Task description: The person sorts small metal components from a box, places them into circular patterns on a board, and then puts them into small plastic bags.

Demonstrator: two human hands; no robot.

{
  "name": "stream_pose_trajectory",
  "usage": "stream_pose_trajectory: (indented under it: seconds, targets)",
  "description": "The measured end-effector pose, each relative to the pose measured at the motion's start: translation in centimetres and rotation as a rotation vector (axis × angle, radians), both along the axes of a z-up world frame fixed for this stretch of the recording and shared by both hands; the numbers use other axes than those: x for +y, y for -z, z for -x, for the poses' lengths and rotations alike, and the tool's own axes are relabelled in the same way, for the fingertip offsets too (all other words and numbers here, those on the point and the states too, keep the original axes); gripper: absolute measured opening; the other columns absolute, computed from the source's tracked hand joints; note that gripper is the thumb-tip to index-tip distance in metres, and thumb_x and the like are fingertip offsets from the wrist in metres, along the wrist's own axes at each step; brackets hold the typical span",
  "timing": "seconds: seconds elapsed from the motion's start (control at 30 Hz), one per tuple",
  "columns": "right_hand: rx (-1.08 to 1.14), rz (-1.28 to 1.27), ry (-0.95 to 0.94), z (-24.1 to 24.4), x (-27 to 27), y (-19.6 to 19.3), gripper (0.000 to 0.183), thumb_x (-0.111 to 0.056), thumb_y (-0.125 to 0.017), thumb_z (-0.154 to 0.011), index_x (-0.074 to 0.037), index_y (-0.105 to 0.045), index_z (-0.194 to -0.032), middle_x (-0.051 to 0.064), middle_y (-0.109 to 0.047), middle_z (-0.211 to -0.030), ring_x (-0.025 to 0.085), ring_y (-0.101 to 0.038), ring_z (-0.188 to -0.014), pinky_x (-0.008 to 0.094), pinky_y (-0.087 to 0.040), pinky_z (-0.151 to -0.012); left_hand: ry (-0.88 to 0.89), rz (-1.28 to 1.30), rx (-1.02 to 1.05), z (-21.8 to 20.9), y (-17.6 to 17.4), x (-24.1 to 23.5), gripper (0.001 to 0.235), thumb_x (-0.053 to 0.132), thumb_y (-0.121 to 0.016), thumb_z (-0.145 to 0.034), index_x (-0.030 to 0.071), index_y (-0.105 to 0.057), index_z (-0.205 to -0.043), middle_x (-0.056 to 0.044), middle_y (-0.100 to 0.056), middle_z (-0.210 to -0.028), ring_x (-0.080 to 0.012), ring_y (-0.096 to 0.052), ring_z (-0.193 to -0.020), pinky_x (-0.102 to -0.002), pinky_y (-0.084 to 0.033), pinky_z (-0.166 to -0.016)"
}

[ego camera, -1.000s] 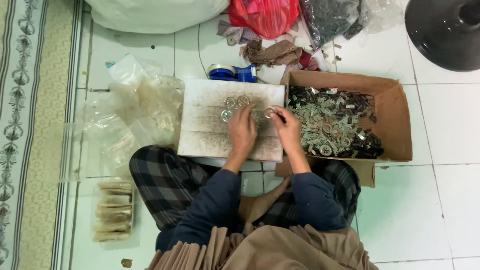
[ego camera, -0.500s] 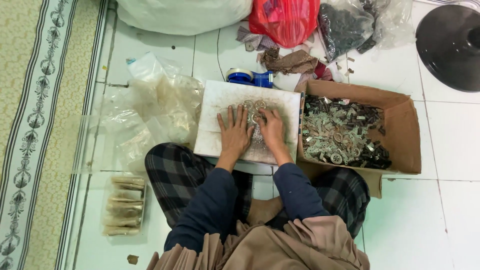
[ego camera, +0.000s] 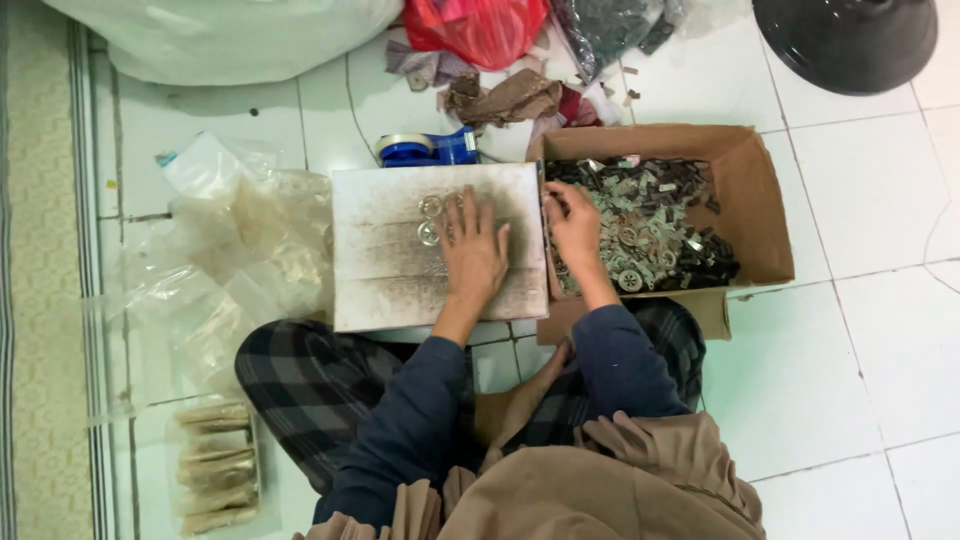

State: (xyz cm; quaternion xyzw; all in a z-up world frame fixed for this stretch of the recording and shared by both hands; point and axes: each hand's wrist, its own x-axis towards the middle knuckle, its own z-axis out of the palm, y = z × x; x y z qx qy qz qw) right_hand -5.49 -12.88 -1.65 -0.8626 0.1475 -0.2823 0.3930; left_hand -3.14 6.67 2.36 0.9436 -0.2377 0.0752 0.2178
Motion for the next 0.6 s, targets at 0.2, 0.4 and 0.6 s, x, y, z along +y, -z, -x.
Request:
stream_pose_trajectory:
  seconds: [0.2,0.4,0.6]
  targets:
    - [0.259,0.031,0.220,5.6,-14.1,5.2,0.018,-0.014,-0.069,-0.104,-0.012,-0.073,-0.121,0.010,-0.059,-0.091,0.030,-0.068,-0.083,0.044,-0.057,-0.073,0.470,0.074,0.370,2.6,4.0,-14.2,0.041,0.030,-0.050,-0.104,0.021,-0.061,-0.143,-0.014,-0.045,-0.158,-0.0379,-0.039,-0.149,-0.055,-0.040,-0.116]
    - [0.767,-0.026,0.255,9.5,-17.1,9.6,0.046,-0.036,-0.071,-0.103,-0.013,-0.062,-0.142,0.022,-0.051,-0.132,0.044,-0.067,-0.107,0.059,-0.061,-0.077,0.518,-0.091,0.598,4.3,12.8,-18.4,0.045,0.022,-0.050,-0.103,0.011,-0.055,-0.146,-0.018,-0.042,-0.157,-0.0409,-0.038,-0.149,-0.055,-0.042,-0.115]
    - [0.946,0.177,0.232,7.5,-14.7,7.1,0.038,-0.031,-0.070,-0.102,-0.015,-0.063,-0.136,0.014,-0.049,-0.128,0.041,-0.065,-0.112,0.058,-0.062,-0.080,0.464,0.039,0.645,3.6,12.1,-17.5,0.041,0.027,-0.053,-0.105,0.014,-0.057,-0.144,-0.016,-0.052,-0.146,-0.0404,-0.046,-0.142,-0.055,-0.049,-0.107]
